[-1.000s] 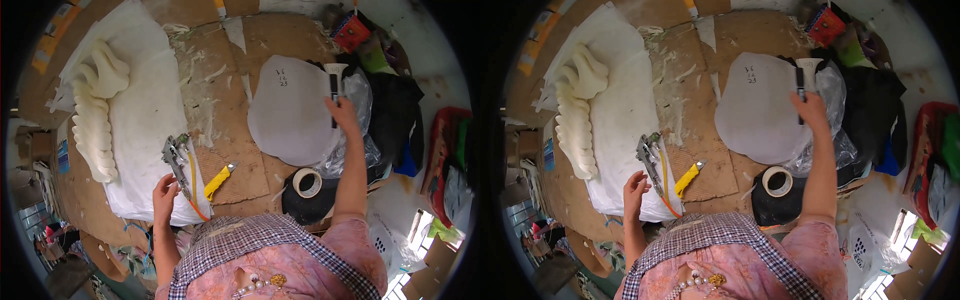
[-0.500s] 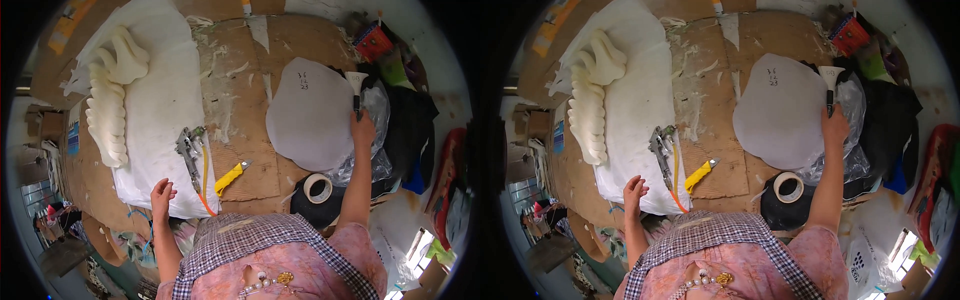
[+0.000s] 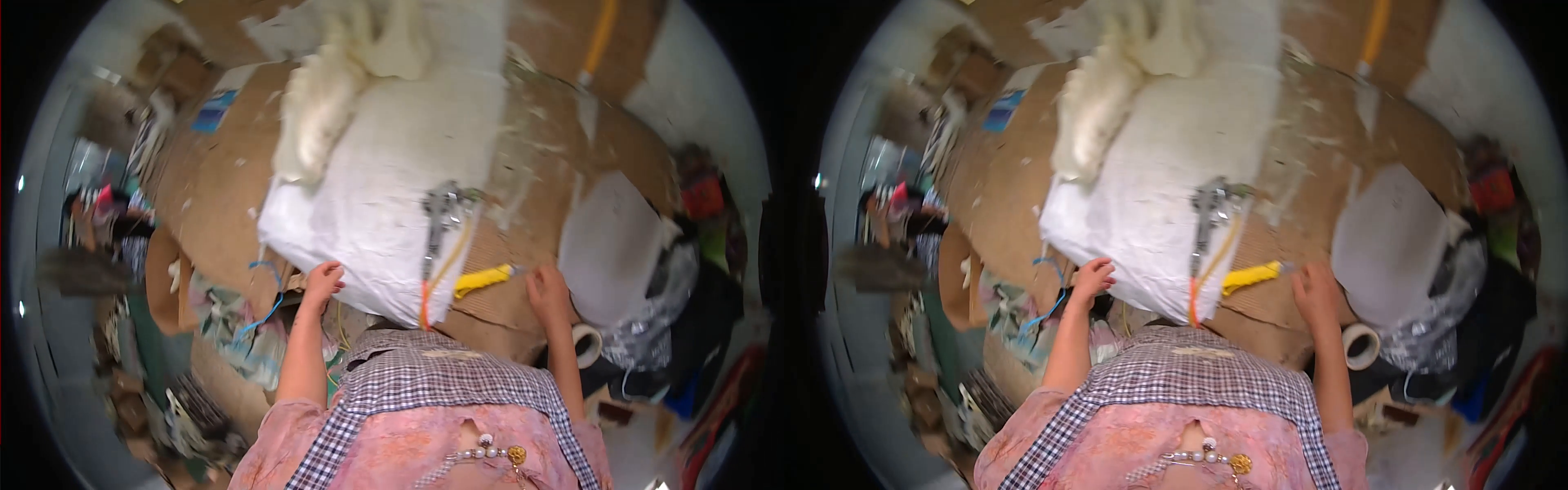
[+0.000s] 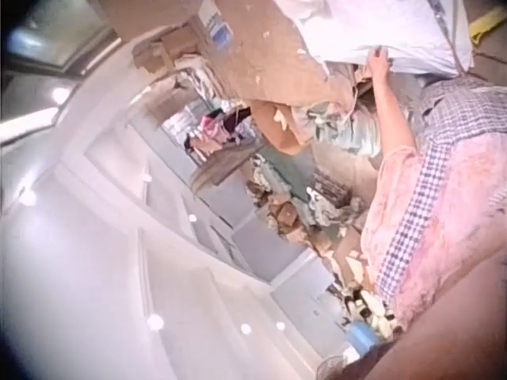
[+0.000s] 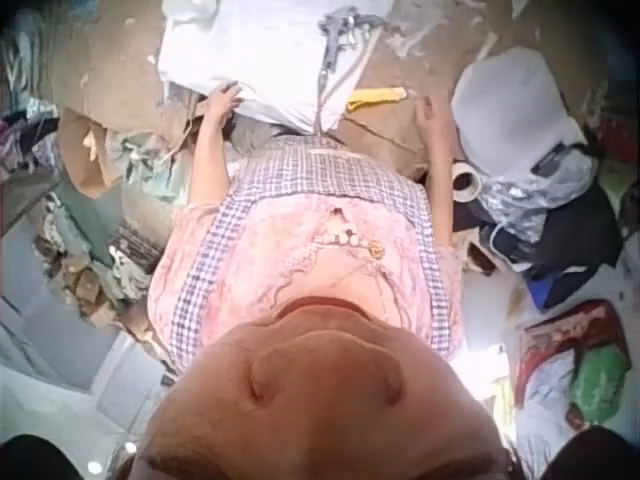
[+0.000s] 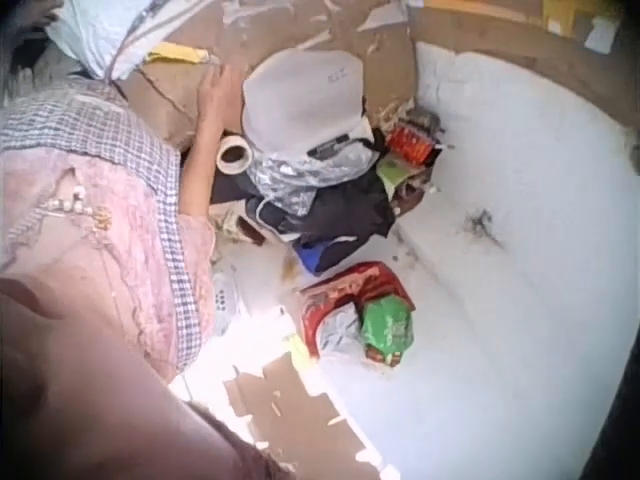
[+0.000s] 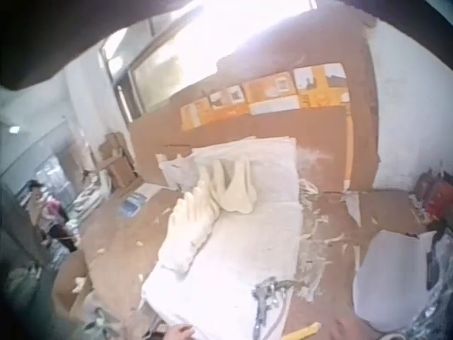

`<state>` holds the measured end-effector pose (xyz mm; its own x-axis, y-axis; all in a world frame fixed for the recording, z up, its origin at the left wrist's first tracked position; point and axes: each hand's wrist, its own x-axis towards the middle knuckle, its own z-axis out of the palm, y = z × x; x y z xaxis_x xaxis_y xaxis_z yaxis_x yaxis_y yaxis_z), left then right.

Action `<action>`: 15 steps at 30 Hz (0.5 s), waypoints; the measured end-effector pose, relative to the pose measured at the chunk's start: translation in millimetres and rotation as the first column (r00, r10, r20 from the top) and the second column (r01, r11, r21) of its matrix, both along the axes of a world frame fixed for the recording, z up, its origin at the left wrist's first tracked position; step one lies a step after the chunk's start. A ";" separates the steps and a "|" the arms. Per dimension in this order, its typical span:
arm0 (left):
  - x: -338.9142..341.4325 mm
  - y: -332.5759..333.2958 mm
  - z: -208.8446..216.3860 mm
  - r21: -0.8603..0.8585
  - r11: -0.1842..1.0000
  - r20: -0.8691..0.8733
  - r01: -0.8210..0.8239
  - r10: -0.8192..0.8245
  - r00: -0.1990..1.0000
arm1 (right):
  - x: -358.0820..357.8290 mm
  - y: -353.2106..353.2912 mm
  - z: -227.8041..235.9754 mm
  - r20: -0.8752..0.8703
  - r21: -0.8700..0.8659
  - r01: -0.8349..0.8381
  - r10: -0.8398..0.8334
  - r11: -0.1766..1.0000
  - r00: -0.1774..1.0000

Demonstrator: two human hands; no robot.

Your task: Labeling a plastic sheet and sorting foam components on a workbench in a manufacturing setting.

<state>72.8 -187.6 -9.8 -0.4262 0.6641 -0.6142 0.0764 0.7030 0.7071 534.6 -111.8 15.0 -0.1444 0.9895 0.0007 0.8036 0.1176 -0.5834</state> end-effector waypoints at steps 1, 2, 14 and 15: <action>-10.0 -11.4 -1.5 -0.007 1.000 -0.026 -0.026 0.025 0.999 | -12.1 -5.2 -1.6 -0.009 0.017 -0.044 0.044 0.999 0.999; -26.4 -27.1 -7.2 0.000 0.998 -0.002 -0.057 0.057 0.998 | -27.3 -9.2 -4.5 -0.068 0.044 -0.047 0.050 0.998 0.996; -242.6 -251.4 -98.8 0.043 0.866 0.138 -0.498 0.488 0.862 | -251.8 -27.2 -16.3 -0.041 0.120 -0.278 0.285 0.953 0.958; -261.1 -275.2 -100.9 0.127 0.843 0.157 -0.522 0.503 0.850 | -283.3 -34.1 -13.2 -0.114 0.068 -0.266 0.273 0.961 0.955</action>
